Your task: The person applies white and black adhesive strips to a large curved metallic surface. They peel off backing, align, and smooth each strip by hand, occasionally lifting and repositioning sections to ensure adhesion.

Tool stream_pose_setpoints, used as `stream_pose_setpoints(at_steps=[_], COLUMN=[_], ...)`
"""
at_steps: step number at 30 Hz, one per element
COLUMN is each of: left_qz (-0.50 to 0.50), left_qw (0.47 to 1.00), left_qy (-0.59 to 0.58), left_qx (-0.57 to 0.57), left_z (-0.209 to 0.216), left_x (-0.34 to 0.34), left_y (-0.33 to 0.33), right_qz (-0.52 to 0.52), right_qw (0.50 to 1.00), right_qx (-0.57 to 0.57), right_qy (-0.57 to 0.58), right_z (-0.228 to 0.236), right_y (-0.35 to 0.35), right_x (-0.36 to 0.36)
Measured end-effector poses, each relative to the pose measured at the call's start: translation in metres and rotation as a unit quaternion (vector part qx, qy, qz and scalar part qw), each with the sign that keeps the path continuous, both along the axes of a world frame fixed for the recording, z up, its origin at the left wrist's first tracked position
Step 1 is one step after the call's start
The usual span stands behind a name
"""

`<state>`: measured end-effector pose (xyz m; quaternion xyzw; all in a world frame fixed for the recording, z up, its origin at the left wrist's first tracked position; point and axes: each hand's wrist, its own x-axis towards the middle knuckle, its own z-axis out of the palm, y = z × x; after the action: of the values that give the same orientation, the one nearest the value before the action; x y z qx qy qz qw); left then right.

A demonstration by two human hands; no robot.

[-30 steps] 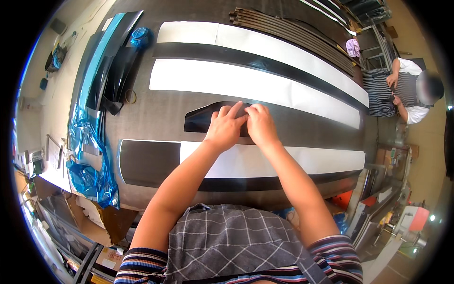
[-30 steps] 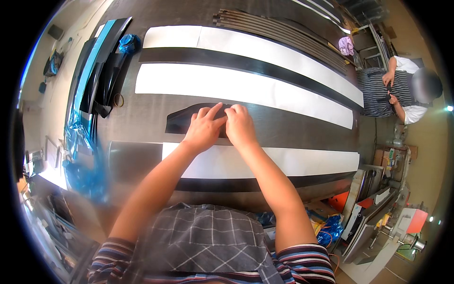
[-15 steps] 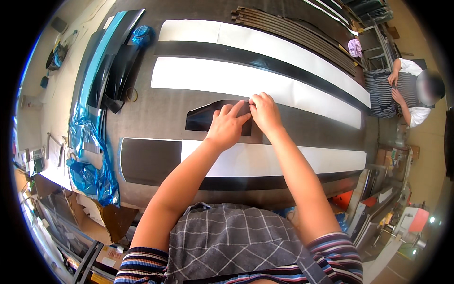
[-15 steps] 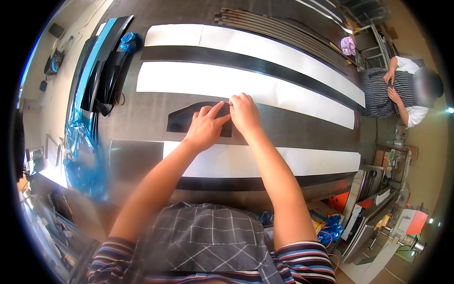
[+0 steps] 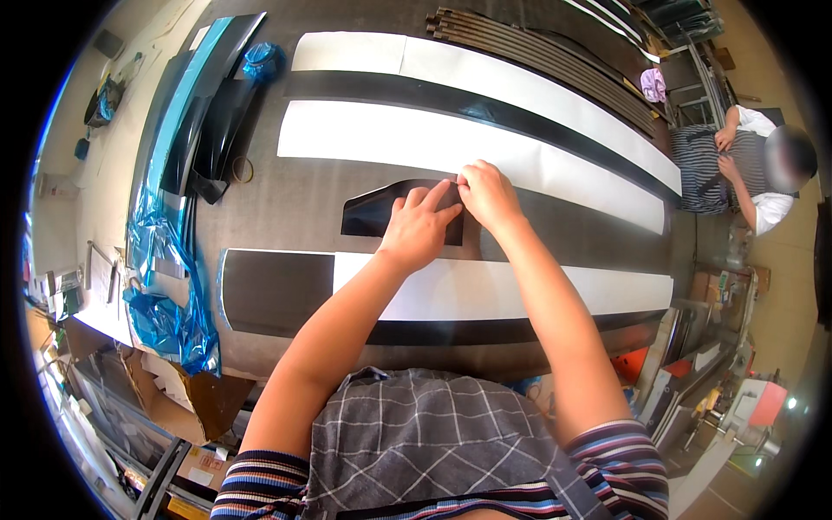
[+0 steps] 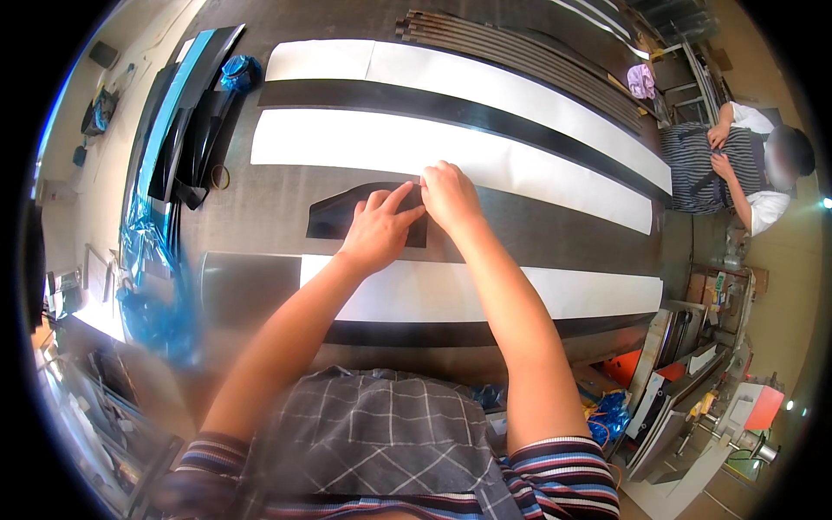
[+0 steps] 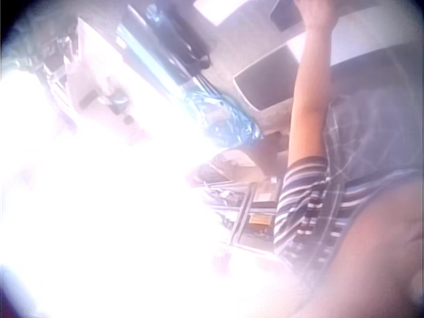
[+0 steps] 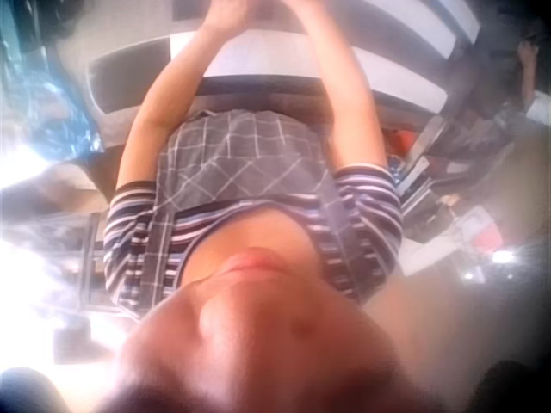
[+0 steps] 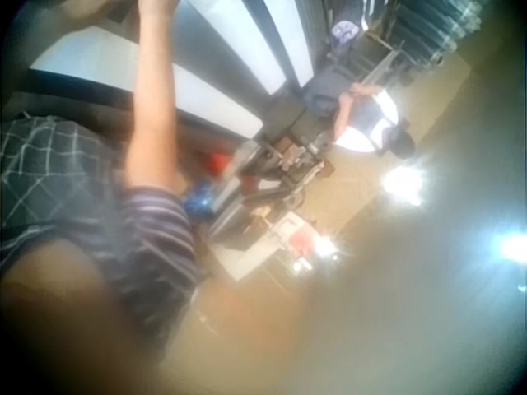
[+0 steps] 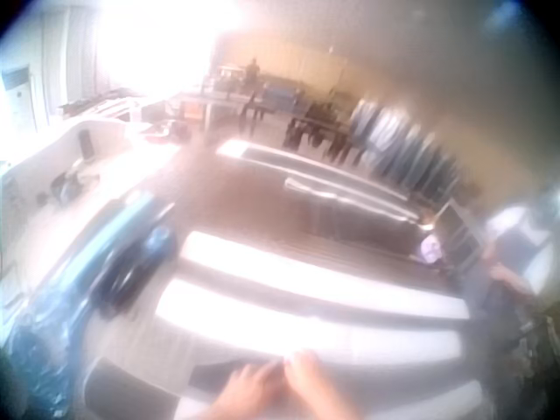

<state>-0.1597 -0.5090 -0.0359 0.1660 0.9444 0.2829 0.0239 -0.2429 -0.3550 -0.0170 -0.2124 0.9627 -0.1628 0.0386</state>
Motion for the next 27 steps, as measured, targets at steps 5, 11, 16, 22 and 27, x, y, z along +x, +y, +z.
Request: stream_pose_setpoints(at_steps=[5,11,16,22,27], left_qz=[0.002,-0.001,0.009,0.011,0.014], left_qw=[1.0,1.0,1.0,1.0,1.0], left_qy=[0.004,0.003,0.014,-0.004,0.003], left_qx=[-0.001,-0.001,0.017,0.027,0.027], left_z=[-0.001,-0.001,-0.001,0.002,0.002], left_x=[0.0,0.001,0.003,0.003,0.003], left_y=[0.0,-0.001,-0.001,-0.004,-0.004], right_qz=[0.013,-0.013,-0.037,0.003,0.002], right_qw=[0.998,0.996,0.997,0.995,0.994], right_qx=[0.054,0.015,-0.068,-0.088,-0.083], right_qy=[-0.014,-0.086,0.017,0.045,0.076], right_z=[0.005,0.015,0.006,0.004,0.006], right_y=[-0.007,-0.007,0.001,-0.008,-0.016], right_x=[-0.006,0.012,0.032,0.071,0.061])
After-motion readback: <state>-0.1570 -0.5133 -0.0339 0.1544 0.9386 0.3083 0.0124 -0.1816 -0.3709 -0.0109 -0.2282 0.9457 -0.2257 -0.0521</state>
